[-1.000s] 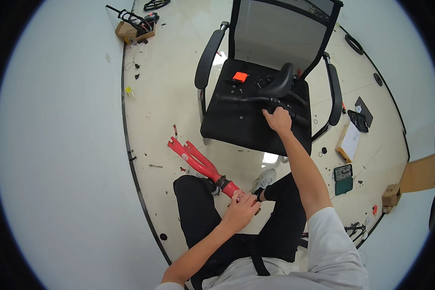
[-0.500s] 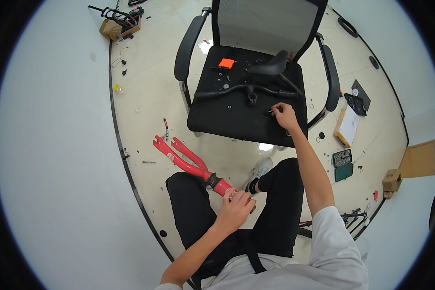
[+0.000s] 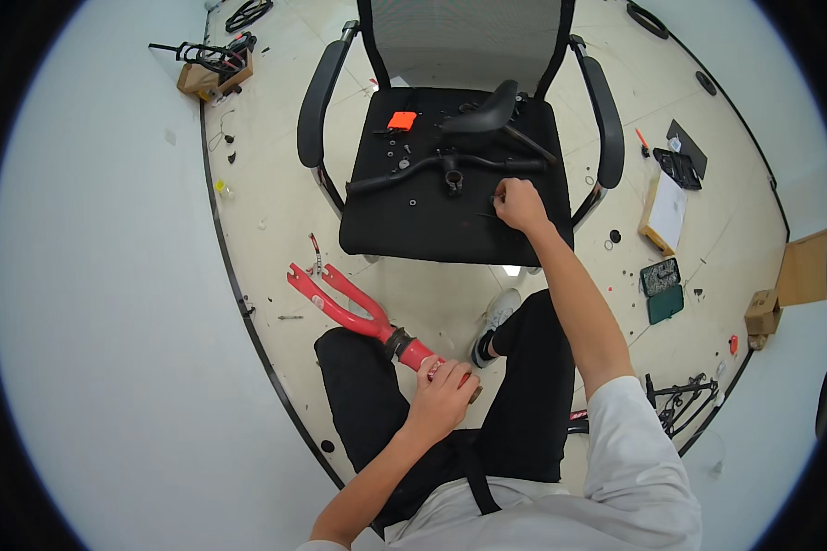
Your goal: The person assembles a bicycle handlebar by inserting an Allen key into the stem, tightening bolts, and adjusting the handlebar position. They use an Allen key to secure the components and ensure the handlebar is properly aligned.
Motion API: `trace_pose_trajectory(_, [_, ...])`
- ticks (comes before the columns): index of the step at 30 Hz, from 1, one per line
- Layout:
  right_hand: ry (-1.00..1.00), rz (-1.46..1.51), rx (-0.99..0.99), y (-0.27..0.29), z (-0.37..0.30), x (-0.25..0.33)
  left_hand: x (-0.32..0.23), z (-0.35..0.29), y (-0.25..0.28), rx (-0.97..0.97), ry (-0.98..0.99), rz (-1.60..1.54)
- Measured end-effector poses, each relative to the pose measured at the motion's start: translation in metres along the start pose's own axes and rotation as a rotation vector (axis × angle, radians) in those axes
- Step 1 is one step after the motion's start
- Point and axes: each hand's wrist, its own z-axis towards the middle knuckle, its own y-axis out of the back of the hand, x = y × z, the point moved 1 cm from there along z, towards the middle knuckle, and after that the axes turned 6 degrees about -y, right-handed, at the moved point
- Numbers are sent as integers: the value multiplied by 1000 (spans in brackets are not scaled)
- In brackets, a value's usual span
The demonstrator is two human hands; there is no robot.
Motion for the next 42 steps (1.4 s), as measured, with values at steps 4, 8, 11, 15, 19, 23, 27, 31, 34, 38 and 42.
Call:
trace_pose_trajectory(4, [97, -221, 94, 1, 19, 5, -6, 4, 1, -6, -8, 16])
trace_pose_trajectory(8, [114, -160, 119, 5, 25, 10, -8, 3, 1, -28, 2, 20])
trace_pose_trajectory(11, [91, -91, 130, 6, 19, 7, -9, 1, 3, -39, 18, 7])
trace_pose_trajectory(15, [-117, 105, 135, 10, 23, -20, -7, 0, 3, -22, 17, 11])
trace_pose_trajectory(19, [-150, 89, 128, 8, 29, -17, -6, -3, 4, -19, 24, 11])
trace_pose_trajectory(23, [-57, 77, 112, 4, 32, -2, -6, -2, 7, -17, 36, 12])
trace_pose_trajectory(27, [-37, 94, -1, 7, 30, -6, -8, 1, 4, -38, 22, -3])
trace_pose_trajectory(31, [132, 248, -396, 19, -2, 7, -8, -2, -1, -34, -2, -6])
trace_pose_trajectory(34, [180, 489, -405, 17, -55, 20, -6, -9, -6, -39, -7, -21])
trace_pose_trajectory(38, [-244, 855, 726, -33, -166, 38, -12, -16, -7, -34, -41, -9])
trace_pose_trajectory(42, [-341, 1069, 1210, -46, -228, 71, -19, -20, -5, -25, -141, -6])
